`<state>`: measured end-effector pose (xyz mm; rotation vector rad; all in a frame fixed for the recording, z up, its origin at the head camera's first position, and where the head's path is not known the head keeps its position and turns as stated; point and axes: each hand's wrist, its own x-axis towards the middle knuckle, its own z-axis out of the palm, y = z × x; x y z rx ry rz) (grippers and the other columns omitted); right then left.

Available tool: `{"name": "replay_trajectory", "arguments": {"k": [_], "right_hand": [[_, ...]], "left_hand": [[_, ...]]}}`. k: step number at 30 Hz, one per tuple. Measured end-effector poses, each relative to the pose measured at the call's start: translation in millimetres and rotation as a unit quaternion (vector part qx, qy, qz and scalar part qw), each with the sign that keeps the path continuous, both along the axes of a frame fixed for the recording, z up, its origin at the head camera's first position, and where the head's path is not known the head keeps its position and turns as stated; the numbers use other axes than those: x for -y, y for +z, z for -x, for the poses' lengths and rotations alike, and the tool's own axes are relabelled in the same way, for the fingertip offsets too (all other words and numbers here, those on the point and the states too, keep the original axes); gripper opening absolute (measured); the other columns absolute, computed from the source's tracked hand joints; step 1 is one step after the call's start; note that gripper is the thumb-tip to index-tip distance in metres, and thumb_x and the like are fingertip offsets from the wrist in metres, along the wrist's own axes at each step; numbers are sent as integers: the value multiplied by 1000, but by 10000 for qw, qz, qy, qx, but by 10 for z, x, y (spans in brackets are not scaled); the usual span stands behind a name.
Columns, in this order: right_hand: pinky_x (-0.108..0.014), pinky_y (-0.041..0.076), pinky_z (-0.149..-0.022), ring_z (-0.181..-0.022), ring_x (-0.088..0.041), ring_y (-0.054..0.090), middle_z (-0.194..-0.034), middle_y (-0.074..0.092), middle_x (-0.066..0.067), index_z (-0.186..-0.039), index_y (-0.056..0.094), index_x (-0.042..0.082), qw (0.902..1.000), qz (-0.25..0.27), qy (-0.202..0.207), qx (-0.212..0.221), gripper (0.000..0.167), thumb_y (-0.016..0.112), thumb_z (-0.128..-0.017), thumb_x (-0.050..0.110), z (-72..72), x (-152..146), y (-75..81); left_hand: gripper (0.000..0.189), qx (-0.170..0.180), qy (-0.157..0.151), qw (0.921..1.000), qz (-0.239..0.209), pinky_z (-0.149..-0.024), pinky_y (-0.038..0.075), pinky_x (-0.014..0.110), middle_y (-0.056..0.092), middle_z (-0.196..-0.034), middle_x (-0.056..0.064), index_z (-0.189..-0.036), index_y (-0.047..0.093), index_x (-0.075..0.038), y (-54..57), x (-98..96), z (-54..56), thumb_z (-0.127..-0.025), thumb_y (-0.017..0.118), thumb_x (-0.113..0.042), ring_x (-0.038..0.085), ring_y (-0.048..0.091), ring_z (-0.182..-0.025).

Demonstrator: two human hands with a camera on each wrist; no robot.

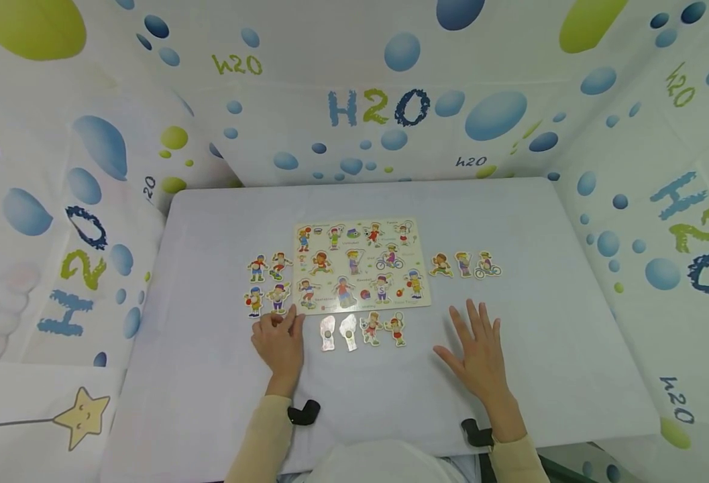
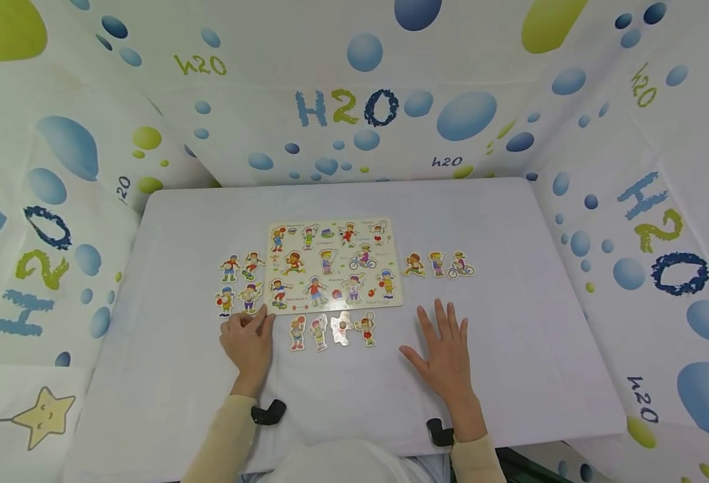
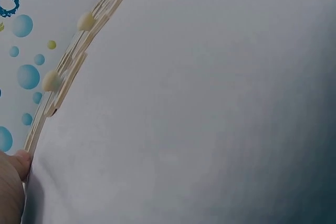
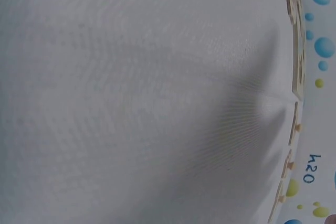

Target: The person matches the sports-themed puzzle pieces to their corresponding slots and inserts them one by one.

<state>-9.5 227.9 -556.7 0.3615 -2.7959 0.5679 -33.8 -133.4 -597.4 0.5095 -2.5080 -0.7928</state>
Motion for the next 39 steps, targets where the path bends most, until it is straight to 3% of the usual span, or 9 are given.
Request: {"name": "replay_trajectory", "arguments": {"k": [12,18,22,26,29,32,35,39], "right_hand": [[-77,16,-105,-144,-48,24,-154,34,-23,-145,46,13,10000,15,-22,-35,89,30,-88,79,-5,-17,-7],[-78,20,-102,-140,-52,29,-152,37,-26,-145,46,11,9993,-72,51,-363,87,30,-90,77,67,-80,-3],[-76,22,-103,-140,-52,30,-151,37,-26,-145,46,11,9984,-149,93,-529,84,30,-92,74,307,-162,12],[-66,36,-99,-132,-49,39,-147,42,-25,-141,51,11,9976,-169,18,-664,66,59,-91,54,710,-213,63],[-58,41,-82,-116,-46,47,-138,49,-22,-132,60,12,9967,-185,-153,-772,59,77,-81,35,1004,-197,95],[-53,37,-75,-103,-41,47,-126,55,-20,-122,69,12,9963,-186,-326,-770,49,80,-78,31,1225,-168,83],[-52,36,-73,-98,-39,48,-115,57,-19,-113,74,11,9967,-136,-401,-691,42,83,-75,27,1374,-151,43],[-50,37,-69,-93,-39,49,-105,58,-19,-102,78,9,9967,-165,-462,-641,34,85,-72,25,1466,-153,-1]], "left_hand": [[32,-215,28,9998,-23,-82,30,50,54,-103,18,-116,72,-8,-10,-61,0,-89,71,-25,35,42,-97],[32,-224,34,9997,45,-82,30,50,55,-103,18,-116,72,-8,0,-77,10,-88,73,-24,35,42,-97],[32,-204,77,9998,43,-82,31,50,55,-103,19,-115,72,-8,24,-76,-2,-87,73,-24,36,42,-97],[32,-143,102,9998,7,-83,30,49,54,-104,19,-116,72,-8,20,-54,-22,-88,73,-24,36,42,-98],[33,-94,84,9999,-36,-84,30,50,54,-105,18,-117,71,-8,4,-40,-34,-88,72,-25,35,42,-100],[33,-101,86,9999,-86,-84,29,50,54,-105,19,-117,71,-8,-1,-41,-39,-88,73,-24,35,42,-100],[33,-137,91,9998,-108,-84,29,50,54,-105,19,-117,71,-7,-1,-47,-34,-88,73,-23,36,42,-100],[33,-218,80,9997,-111,-83,29,50,54,-104,20,-116,71,-7,-5,-57,-17,-87,74,-23,36,42,-99]]}}
